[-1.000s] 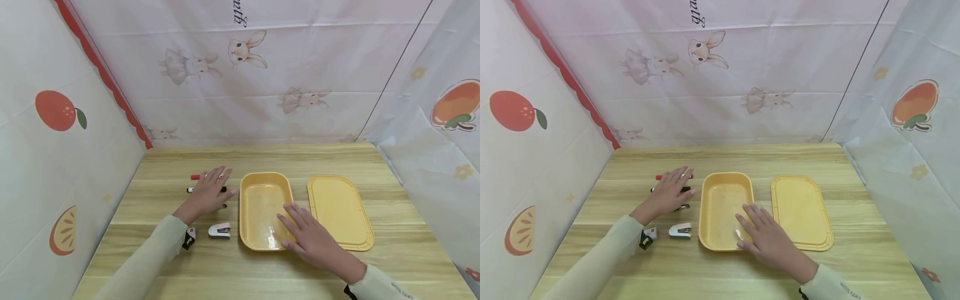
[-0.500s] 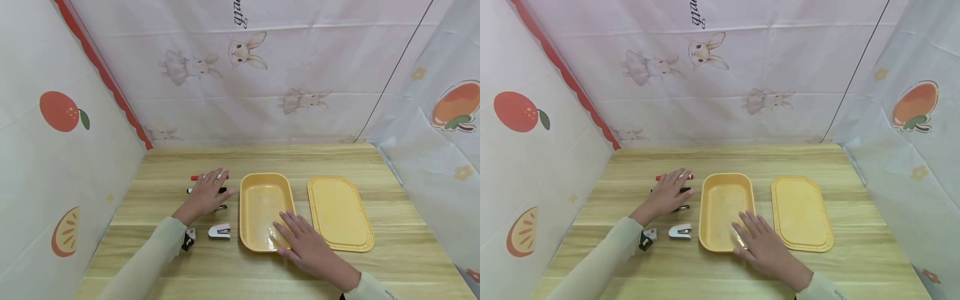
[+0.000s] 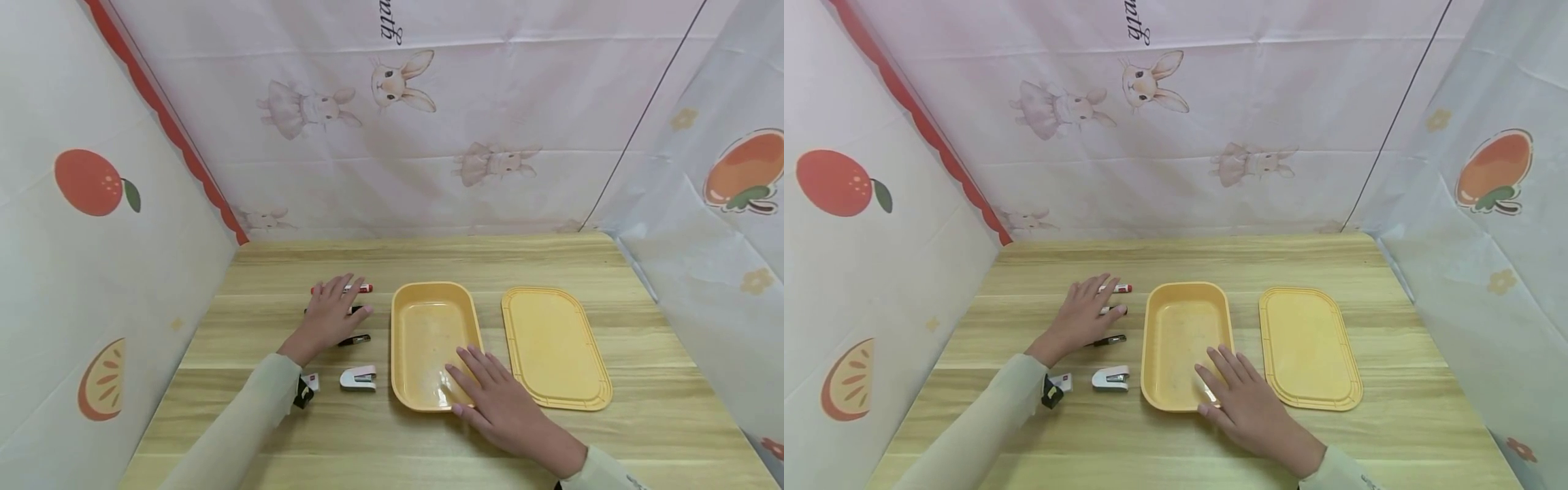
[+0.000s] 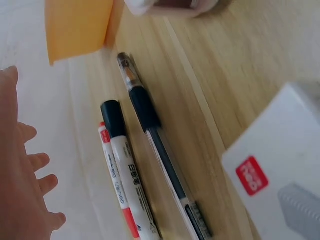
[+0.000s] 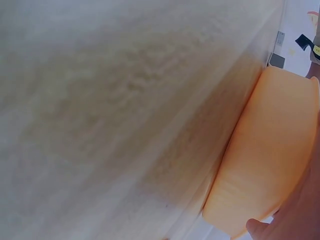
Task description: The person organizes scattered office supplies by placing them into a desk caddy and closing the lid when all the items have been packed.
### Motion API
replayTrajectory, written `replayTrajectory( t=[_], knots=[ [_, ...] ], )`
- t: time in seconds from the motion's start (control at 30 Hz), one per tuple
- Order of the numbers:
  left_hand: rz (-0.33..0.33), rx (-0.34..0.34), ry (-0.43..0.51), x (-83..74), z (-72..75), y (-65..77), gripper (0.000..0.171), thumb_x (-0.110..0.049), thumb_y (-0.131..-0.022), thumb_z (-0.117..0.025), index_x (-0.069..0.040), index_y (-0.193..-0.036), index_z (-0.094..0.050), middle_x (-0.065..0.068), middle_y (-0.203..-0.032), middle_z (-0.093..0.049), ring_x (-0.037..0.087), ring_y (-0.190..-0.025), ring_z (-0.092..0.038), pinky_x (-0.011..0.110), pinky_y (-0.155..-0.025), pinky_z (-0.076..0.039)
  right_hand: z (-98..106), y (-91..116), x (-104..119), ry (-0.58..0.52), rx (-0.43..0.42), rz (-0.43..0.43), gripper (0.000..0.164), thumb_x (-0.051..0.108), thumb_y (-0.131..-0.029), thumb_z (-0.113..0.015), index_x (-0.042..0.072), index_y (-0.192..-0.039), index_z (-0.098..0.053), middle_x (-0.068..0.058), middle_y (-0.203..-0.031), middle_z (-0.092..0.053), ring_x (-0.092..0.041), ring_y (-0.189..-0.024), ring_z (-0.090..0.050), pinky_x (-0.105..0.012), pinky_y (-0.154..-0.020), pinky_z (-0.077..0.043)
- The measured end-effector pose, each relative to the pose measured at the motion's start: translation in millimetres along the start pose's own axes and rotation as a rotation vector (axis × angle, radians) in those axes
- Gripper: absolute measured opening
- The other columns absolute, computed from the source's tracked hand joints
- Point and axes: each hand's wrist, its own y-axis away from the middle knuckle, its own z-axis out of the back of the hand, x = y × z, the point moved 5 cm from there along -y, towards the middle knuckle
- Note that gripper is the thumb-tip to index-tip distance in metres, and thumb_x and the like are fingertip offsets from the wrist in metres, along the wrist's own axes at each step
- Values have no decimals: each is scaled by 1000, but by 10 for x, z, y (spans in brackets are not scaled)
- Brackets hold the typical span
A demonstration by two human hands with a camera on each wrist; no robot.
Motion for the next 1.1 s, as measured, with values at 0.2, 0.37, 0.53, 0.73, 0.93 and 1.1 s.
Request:
replayTrajectory(
  t=[0.2,0.37,0.53,0.73,0.93,1.1],
  knots=[
    [32,-25,-5,184,-40,-51,71,-62,-104,-34,-28,-163,-16,8,-168,-19,34,-154,-18,64,-122,-4,-24,1,-5,-16,4,-4,62,50,-104,-46,19,-157,-37,-14,-164,-29,-31,-153,-25,-39,-126,-5],
    [43,-25,-12,329,-101,-52,73,-62,-103,-35,-26,-163,-16,11,-168,-18,37,-153,-20,65,-121,-6,-30,-3,-1,-18,-3,2,62,50,-104,-46,20,-157,-37,-15,-164,-31,-32,-153,-26,-36,-126,-1],
    [57,-25,-8,431,-156,-64,73,-63,-103,-35,-26,-163,-17,11,-168,-18,37,-152,-20,66,-121,-6,-27,-3,-1,-12,-7,6,62,50,-104,-46,20,-157,-37,-15,-164,-31,-32,-153,-26,-36,-126,-2],
    [85,-29,14,512,-191,-94,76,-68,-101,-31,-24,-162,-20,13,-167,-21,38,-152,-21,66,-121,-7,-36,13,-9,-12,-9,3,61,50,-104,-47,19,-156,-39,-16,-163,-32,-33,-151,-27,-32,-126,2],
    [108,-49,7,613,-218,-153,80,-70,-100,-30,-18,-161,-26,15,-166,-24,40,-151,-24,67,-120,-11,-47,18,-15,1,-13,2,61,51,-103,-47,20,-156,-39,-15,-163,-32,-33,-152,-27,-30,-126,3],
    [117,-62,9,721,-209,-185,78,-66,-101,-36,-15,-159,-29,17,-164,-26,42,-149,-26,68,-119,-12,-43,2,-7,5,-21,6,61,50,-103,-48,19,-155,-40,-15,-163,-33,-33,-151,-29,-30,-126,3]
  ],
)
